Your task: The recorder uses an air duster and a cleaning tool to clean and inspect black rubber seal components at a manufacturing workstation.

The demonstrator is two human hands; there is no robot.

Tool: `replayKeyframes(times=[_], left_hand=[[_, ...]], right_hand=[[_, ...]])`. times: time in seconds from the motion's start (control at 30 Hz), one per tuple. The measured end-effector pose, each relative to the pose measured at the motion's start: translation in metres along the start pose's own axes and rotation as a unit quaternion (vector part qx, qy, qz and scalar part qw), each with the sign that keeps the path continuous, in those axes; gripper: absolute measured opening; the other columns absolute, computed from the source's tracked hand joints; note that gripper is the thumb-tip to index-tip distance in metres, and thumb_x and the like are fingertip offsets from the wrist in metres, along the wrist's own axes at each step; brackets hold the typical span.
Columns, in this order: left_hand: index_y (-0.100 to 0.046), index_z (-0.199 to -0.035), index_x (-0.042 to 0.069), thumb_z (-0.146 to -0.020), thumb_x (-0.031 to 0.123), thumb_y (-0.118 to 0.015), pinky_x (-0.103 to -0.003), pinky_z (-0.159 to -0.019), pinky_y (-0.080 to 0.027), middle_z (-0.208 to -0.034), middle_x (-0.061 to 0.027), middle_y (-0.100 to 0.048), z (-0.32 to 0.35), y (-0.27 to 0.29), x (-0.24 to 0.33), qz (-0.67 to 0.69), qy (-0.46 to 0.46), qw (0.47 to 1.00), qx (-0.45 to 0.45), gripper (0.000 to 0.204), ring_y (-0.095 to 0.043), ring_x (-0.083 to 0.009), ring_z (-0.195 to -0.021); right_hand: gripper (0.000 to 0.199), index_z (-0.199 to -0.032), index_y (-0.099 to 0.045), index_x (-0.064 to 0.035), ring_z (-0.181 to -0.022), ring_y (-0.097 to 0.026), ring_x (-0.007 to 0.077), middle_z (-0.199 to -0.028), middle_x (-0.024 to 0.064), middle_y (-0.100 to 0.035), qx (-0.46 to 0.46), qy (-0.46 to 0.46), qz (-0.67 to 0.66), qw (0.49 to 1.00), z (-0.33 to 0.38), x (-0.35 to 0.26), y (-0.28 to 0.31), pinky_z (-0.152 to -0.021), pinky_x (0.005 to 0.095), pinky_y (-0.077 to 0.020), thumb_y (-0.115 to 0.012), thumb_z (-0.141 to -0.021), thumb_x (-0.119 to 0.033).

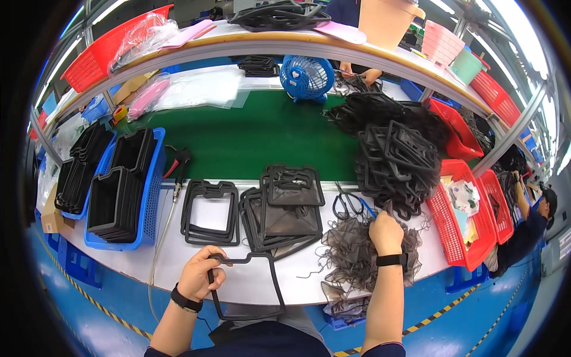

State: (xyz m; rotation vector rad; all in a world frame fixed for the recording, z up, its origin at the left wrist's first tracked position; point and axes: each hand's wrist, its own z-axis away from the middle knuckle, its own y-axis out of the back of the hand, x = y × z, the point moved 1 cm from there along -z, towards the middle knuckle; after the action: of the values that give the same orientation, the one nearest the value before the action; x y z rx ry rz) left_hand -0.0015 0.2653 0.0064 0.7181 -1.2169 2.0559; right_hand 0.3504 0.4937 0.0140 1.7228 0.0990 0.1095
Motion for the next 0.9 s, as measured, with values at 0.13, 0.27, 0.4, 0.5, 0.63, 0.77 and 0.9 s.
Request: replayKeyframes(times=[0.13,0.27,0.4,0.5,0.63,0.77,0.9], left_hand=[[-0.054,-0.101,0.003,-0.087,0.000,-0.043,-0.022,-0.037,-0.037,-0.083,-0.0113,-0.060,-0.022,0.026,-0.025,-0.064,0.008,0.995,0.079,0.017,-0.055,-0.0134,-0.050],[-0.054,-0.106,0.003,-0.088,0.002,-0.043,-0.022,-0.039,-0.039,-0.077,-0.0079,-0.058,-0.032,0.022,-0.033,-0.142,-0.031,0.985,0.092,0.021,-0.054,-0.0116,-0.051],[-0.054,-0.109,0.001,-0.088,0.000,-0.042,-0.024,-0.044,-0.045,-0.091,-0.0101,-0.053,-0.031,0.014,-0.035,-0.333,-0.082,0.935,0.096,0.024,-0.056,-0.0120,-0.058],[-0.058,-0.108,0.002,-0.085,-0.001,-0.046,-0.026,-0.053,-0.046,-0.082,-0.0112,-0.057,-0.029,0.019,-0.040,-0.400,-0.145,0.895,0.138,0.026,-0.055,-0.0136,-0.059],[-0.061,-0.106,0.002,-0.079,0.002,-0.054,-0.037,-0.070,-0.047,-0.094,-0.0150,-0.057,-0.029,0.004,-0.036,-0.616,-0.299,0.718,0.125,0.028,-0.057,-0.0269,-0.080],[-0.061,-0.109,0.002,-0.076,0.005,-0.058,-0.042,-0.075,-0.046,-0.092,-0.0124,-0.058,-0.020,0.000,-0.031,-0.717,-0.302,0.611,0.149,0.034,-0.054,-0.0320,-0.084],[-0.060,-0.112,-0.001,-0.079,0.009,-0.061,-0.039,-0.069,-0.048,-0.093,-0.0126,-0.059,0.001,-0.029,0.003,-0.738,-0.364,0.534,0.195,0.035,-0.056,-0.0273,-0.082]], right_hand=[[0.024,-0.090,-0.056,0.0003,-0.076,-0.064,0.0392,-0.081,0.0217,-0.064,0.014,0.019,-0.059,0.998,0.003,-0.021,0.010,-0.068,0.0477,-0.0517,-0.059,-0.081,-0.021],[0.017,-0.080,-0.057,-0.0014,-0.071,-0.064,0.0380,-0.084,0.0214,-0.062,0.047,0.108,-0.095,0.988,-0.031,-0.064,-0.019,-0.064,0.0455,-0.0527,-0.051,-0.087,-0.016],[0.021,-0.079,-0.061,0.0016,-0.073,-0.062,0.0424,-0.079,0.0219,-0.062,0.127,0.109,-0.104,0.980,-0.070,-0.098,-0.047,-0.068,0.0496,-0.0499,-0.054,-0.086,-0.017],[0.025,-0.078,-0.064,0.0035,-0.074,-0.062,0.0420,-0.079,0.0219,-0.064,0.185,0.149,-0.087,0.967,-0.073,-0.129,-0.038,-0.072,0.0488,-0.0500,-0.058,-0.083,-0.020],[0.030,-0.081,-0.065,0.0056,-0.073,-0.065,0.0357,-0.074,0.0214,-0.066,-0.074,-0.013,-0.186,0.980,-0.102,-0.110,-0.061,-0.071,0.0403,-0.0511,-0.066,-0.079,-0.024],[0.019,-0.088,-0.063,0.0026,-0.062,-0.054,0.0059,-0.072,0.0028,-0.064,0.020,0.019,-0.612,0.791,-0.087,-0.136,-0.006,-0.057,0.0215,-0.0434,-0.070,-0.081,-0.013],[0.017,-0.089,-0.060,0.0003,-0.052,-0.043,0.0046,-0.071,0.0006,-0.057,0.069,0.162,-0.570,0.803,-0.011,-0.157,0.075,-0.048,0.0202,-0.0344,-0.071,-0.078,-0.007]])
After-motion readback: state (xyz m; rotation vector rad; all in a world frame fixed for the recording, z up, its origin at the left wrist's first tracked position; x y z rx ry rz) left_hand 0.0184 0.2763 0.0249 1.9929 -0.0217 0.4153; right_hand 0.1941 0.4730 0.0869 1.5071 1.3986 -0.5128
